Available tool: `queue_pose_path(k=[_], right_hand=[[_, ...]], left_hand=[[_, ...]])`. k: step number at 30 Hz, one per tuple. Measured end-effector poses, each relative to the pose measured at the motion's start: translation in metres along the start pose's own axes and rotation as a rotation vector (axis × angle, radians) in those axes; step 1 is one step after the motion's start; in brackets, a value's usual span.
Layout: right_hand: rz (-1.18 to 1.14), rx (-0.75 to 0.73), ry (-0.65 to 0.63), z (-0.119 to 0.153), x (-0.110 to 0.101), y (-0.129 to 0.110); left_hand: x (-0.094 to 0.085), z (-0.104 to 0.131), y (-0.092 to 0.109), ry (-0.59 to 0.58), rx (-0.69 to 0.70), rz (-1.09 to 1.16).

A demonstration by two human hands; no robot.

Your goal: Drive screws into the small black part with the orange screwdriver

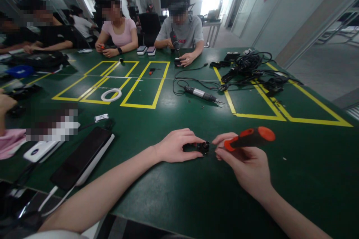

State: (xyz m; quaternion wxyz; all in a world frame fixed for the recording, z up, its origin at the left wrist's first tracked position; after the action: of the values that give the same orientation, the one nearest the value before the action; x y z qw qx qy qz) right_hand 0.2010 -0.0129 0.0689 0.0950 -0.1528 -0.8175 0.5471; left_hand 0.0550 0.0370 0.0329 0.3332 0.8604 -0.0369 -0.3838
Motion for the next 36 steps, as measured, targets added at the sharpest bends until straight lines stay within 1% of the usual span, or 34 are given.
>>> queue_pose_path(k=[5, 9, 15, 18, 21, 25, 31, 36], right_hand=[[-0.032, -0.011, -0.095, 0.003, 0.006, -0.003], [-0.101, -0.004, -0.067, 0.004, 0.006, -0.004], [-0.002, -0.06, -0.044, 0.002, 0.001, -0.003], [0.002, -0.058, -0.092, 0.002, 0.005, -0.005], [-0.077, -0.011, -0.142, 0.004, 0.012, -0.005], [-0.186, 0.048, -0.114, 0.007, 0.012, 0.0], [-0.095, 0.022, -0.102, 0.006, 0.01, 0.003], [-0.133, 0.033, -0.128, 0.003, 0.014, -0.003]], left_hand=[[0.0, 0.001, -0.001, -0.003, -0.008, 0.007], [0.0, 0.0, -0.001, -0.005, -0.013, 0.012], [0.001, 0.0, -0.001, -0.01, -0.009, 0.021], [0.001, 0.001, -0.002, -0.01, -0.016, 0.015], [-0.001, 0.0, 0.0, 0.004, -0.004, 0.019], [-0.001, 0.0, 0.001, 0.005, 0.002, 0.025], [0.001, 0.001, -0.002, -0.014, -0.024, 0.001], [0.001, 0.0, -0.001, -0.018, -0.023, -0.007]])
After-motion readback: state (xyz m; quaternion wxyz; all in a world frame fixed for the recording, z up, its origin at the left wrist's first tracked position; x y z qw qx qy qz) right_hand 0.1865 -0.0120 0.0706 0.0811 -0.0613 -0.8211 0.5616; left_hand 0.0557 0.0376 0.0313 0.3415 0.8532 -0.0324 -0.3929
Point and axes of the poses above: each hand's wrist, its own z-axis away from the middle knuckle, its own x-axis out of the palm, y = z × x, the point moved 9 cm from there along -z, towards the middle knuckle, and after that the axes turned 12 degrees about y, right-handed, at the moved point
